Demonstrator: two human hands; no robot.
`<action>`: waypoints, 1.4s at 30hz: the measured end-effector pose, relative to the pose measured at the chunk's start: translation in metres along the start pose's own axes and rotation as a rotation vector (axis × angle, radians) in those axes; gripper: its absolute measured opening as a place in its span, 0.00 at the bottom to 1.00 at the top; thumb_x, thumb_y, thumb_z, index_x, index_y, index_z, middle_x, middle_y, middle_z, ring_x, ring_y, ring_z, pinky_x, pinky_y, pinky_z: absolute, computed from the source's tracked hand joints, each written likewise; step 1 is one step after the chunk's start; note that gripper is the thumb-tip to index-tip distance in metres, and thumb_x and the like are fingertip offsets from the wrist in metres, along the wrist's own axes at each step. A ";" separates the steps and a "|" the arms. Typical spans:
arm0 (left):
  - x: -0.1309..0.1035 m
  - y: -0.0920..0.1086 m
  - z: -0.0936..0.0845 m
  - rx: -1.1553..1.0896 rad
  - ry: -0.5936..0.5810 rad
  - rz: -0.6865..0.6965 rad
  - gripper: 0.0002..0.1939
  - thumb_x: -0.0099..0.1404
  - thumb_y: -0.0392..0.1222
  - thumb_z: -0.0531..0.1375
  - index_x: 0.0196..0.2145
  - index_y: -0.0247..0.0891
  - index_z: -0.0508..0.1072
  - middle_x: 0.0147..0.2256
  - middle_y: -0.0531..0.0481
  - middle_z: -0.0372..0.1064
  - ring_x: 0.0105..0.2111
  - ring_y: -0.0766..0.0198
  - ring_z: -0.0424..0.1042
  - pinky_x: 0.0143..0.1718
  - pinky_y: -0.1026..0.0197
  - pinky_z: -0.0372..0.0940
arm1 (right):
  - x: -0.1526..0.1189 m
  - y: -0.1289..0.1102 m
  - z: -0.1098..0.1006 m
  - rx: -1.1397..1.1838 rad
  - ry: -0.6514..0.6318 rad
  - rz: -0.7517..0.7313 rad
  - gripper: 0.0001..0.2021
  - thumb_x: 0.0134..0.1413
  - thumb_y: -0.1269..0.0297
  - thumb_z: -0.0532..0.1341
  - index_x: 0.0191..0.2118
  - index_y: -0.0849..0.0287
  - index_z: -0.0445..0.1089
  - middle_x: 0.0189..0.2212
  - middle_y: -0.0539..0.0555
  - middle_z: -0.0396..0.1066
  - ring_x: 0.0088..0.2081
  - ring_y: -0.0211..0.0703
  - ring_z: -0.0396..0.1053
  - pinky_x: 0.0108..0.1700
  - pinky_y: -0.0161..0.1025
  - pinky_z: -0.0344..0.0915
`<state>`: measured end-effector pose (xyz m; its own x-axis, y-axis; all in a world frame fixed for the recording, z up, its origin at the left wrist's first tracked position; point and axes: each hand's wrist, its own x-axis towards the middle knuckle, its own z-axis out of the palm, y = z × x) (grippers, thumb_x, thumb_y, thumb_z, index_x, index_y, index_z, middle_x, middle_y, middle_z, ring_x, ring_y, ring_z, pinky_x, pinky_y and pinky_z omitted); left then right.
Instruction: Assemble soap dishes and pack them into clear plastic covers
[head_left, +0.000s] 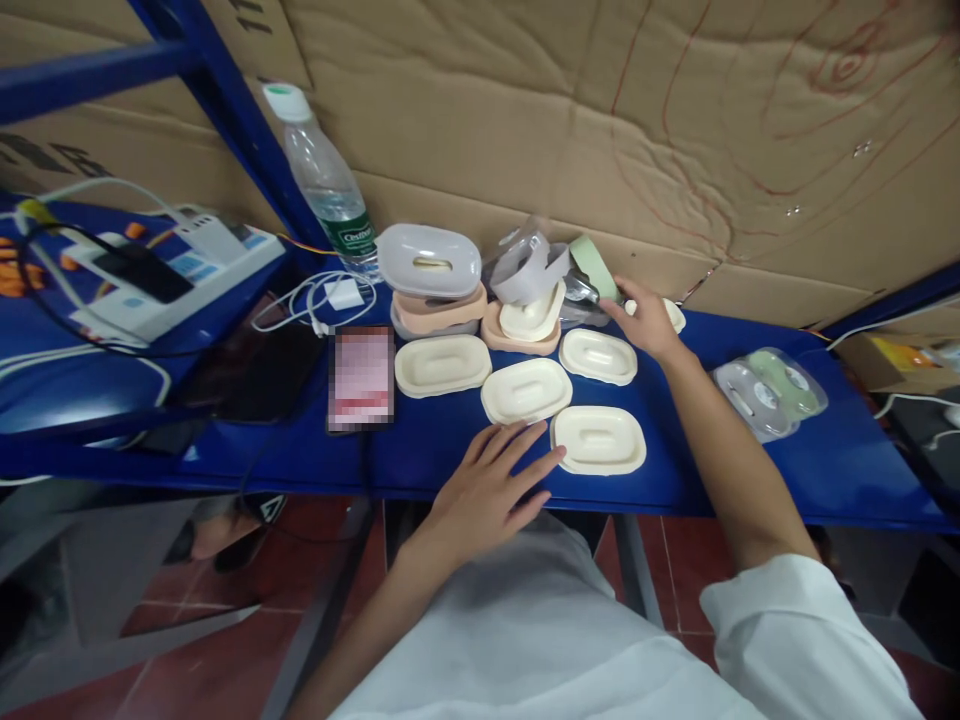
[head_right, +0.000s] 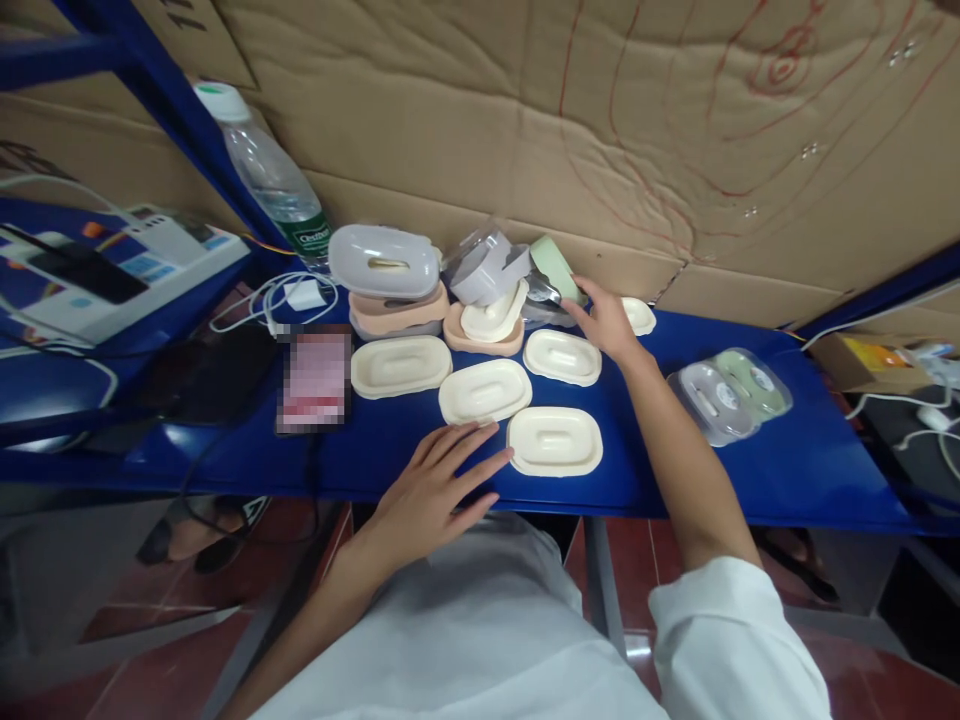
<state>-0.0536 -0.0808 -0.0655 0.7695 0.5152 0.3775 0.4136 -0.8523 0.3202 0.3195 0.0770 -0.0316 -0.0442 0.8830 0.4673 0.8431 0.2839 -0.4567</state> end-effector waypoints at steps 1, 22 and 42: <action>0.001 0.001 0.000 0.013 -0.005 0.022 0.24 0.79 0.45 0.57 0.70 0.47 0.67 0.72 0.44 0.61 0.71 0.47 0.61 0.70 0.40 0.58 | 0.000 -0.001 0.001 0.005 0.037 0.020 0.32 0.65 0.36 0.59 0.58 0.59 0.76 0.53 0.62 0.81 0.51 0.57 0.79 0.58 0.55 0.74; 0.007 0.003 0.007 0.010 0.107 0.032 0.25 0.78 0.41 0.60 0.69 0.44 0.67 0.69 0.38 0.64 0.67 0.47 0.66 0.66 0.43 0.63 | -0.225 -0.140 -0.048 -0.284 -0.192 -0.258 0.21 0.72 0.71 0.60 0.66 0.54 0.68 0.63 0.58 0.75 0.66 0.54 0.70 0.68 0.55 0.58; 0.033 0.011 0.008 -0.063 0.006 0.017 0.17 0.77 0.43 0.61 0.59 0.39 0.75 0.70 0.37 0.63 0.67 0.45 0.67 0.65 0.42 0.67 | -0.228 -0.132 -0.043 -0.201 -0.274 -0.185 0.19 0.74 0.62 0.61 0.66 0.52 0.68 0.63 0.57 0.75 0.67 0.51 0.69 0.71 0.57 0.58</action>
<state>-0.0195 -0.0738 -0.0569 0.7733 0.5013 0.3883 0.3691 -0.8537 0.3674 0.2413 -0.1782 -0.0454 -0.3242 0.8984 0.2962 0.8945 0.3931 -0.2132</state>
